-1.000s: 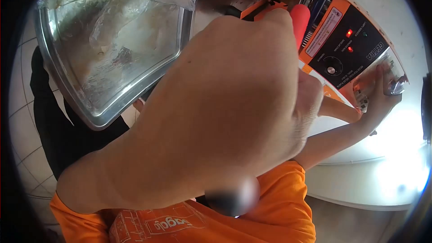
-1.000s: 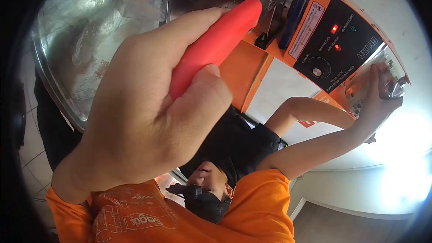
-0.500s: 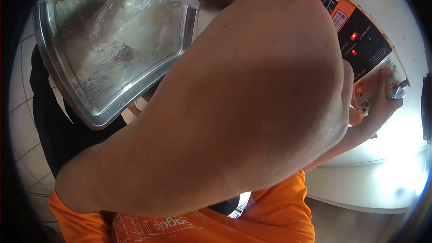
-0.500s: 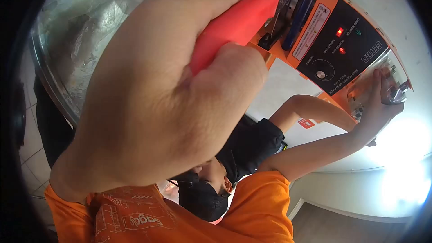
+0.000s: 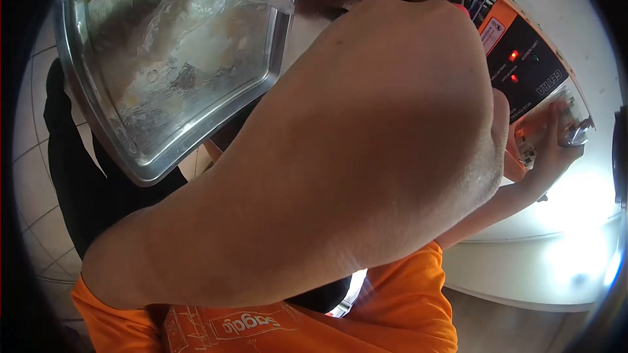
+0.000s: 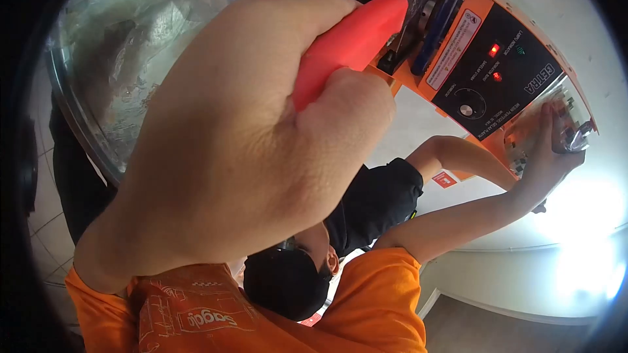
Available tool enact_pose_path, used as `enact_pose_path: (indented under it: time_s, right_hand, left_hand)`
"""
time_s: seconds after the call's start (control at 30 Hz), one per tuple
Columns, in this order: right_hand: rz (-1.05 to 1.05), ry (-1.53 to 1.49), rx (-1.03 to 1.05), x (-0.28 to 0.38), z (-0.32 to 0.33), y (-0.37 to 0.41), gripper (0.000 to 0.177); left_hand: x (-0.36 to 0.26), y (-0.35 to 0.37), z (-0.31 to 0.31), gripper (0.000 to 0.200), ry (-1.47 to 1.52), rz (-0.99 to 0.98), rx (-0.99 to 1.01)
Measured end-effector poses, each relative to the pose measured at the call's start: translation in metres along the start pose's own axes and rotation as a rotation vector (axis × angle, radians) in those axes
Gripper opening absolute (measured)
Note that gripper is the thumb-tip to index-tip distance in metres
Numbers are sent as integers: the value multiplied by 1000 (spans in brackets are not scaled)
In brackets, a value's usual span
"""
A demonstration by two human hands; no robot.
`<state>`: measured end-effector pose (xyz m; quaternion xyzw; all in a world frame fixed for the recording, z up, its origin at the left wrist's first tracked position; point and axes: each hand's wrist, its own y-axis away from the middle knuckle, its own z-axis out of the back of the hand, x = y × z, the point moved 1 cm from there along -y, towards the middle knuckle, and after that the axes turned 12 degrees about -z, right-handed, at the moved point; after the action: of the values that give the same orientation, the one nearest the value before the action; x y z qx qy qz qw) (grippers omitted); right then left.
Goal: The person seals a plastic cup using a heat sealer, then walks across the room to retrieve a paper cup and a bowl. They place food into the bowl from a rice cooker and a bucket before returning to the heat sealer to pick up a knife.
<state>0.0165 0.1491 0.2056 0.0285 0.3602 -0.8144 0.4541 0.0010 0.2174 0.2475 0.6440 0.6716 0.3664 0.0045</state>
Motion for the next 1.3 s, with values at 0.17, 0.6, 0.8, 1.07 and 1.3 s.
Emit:
enact_pose_path:
  time_s: [0.17,0.6,0.8,1.07,1.3]
  right_hand:
    - [20,87,19,-1,5,-5,91]
    - [-59,-187,210,-27,53,21,81]
    - [-165,-9,593,-99,41,-9,74]
    - [-53,-116,313,-110,28,49,89]
    - [-49,-126,353,-120,30,61,86]
  left_hand:
    - [-11,4,5,85,-341,-211,48]
    - [-423,-60,125,23,-1571,28,895]
    - [-415,-36,143,22,-1638,66,890]
    - [-406,-10,158,26,-1629,253,827]
    - [-396,4,169,27,-1662,199,776]
